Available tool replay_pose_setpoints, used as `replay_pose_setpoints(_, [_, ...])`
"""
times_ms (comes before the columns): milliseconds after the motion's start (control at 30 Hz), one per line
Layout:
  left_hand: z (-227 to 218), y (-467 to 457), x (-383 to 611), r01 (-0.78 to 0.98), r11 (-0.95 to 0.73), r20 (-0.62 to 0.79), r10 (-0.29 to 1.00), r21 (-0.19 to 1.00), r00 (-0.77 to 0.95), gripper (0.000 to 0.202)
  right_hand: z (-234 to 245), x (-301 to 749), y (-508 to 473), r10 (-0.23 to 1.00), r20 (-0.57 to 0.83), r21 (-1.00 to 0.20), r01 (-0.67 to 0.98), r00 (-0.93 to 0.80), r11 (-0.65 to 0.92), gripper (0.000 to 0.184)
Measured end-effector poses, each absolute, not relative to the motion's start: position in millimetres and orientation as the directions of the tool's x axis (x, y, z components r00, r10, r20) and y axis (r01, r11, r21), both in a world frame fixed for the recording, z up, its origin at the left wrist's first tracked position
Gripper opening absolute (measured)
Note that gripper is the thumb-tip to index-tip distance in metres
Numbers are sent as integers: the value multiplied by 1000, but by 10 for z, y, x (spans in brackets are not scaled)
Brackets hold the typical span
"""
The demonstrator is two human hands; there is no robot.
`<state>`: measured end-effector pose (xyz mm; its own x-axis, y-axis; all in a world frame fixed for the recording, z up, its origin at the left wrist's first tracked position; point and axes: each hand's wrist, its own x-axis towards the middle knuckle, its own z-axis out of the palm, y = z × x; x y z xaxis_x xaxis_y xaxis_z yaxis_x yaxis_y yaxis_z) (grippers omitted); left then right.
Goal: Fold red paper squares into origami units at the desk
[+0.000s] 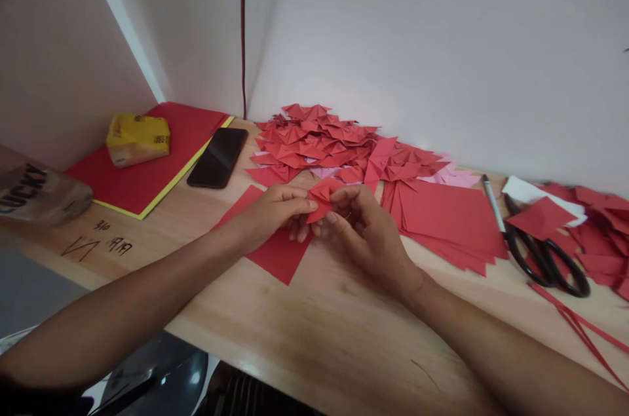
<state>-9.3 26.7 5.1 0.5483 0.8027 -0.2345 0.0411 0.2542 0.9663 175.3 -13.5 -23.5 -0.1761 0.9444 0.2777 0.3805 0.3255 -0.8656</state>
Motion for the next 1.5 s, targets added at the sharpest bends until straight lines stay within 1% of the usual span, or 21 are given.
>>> replay_pose_setpoints(100, [39, 268, -86, 20, 294, -254, 789, 955, 560, 21, -249, 1770, -142, 921, 355, -801, 456, -159, 388, 16])
replay_pose_setpoints(167, [34, 273, -86, 18, 314, -269, 780, 949, 565, 21, -245, 1780, -143, 900, 385, -756, 489, -206, 435, 10])
replay_pose_setpoints(233, [31, 279, -87, 28, 327, -284, 772, 945, 569, 21, -232, 1786, -138, 888, 392, -737, 497, -240, 459, 5])
replay_pose_setpoints(300, [28, 286, -88, 42, 334, -296, 763, 942, 574, 22, -219, 1786, -132, 897, 374, -744, 501, -236, 442, 4])
replay_pose_setpoints(467, [15, 292, -85, 46, 317, -282, 758, 947, 588, 20, -211, 1774, -132, 936, 308, -800, 487, -168, 350, 9])
replay_pose_setpoints(700, [22, 293, -79, 49, 269, -242, 752, 962, 614, 19, -209, 1770, -144, 954, 258, -854, 425, -152, 299, 9])
replay_pose_setpoints(833, [-6, 290, -85, 112, 181, -211, 743, 977, 635, 17, -196, 1772, -130, 962, 230, -880, 391, -146, 270, 9])
replay_pose_setpoints(933, [-51, 283, -98, 131, 82, -148, 747, 988, 649, 9, -206, 1775, -116, 960, 249, -868, 409, -131, 281, 8])
replay_pose_setpoints(1033, [-76, 272, -104, 142, 27, -112, 767, 989, 632, 16, -227, 1780, -105, 952, 277, -853, 423, -127, 305, 8])
replay_pose_setpoints(1167, [-78, 262, -93, 182, 27, -136, 772, 983, 621, 19, -236, 1787, -98, 949, 285, -849, 426, -132, 314, 9])
replay_pose_setpoints(1300, [-84, 261, -81, 160, 30, -126, 766, 987, 631, 19, -230, 1789, -97, 951, 274, -860, 408, -140, 308, 9])
replay_pose_setpoints(1500, [-50, 253, -62, 154, 102, -176, 772, 983, 611, 18, -247, 1789, -102, 948, 276, -848, 424, -156, 317, 10])
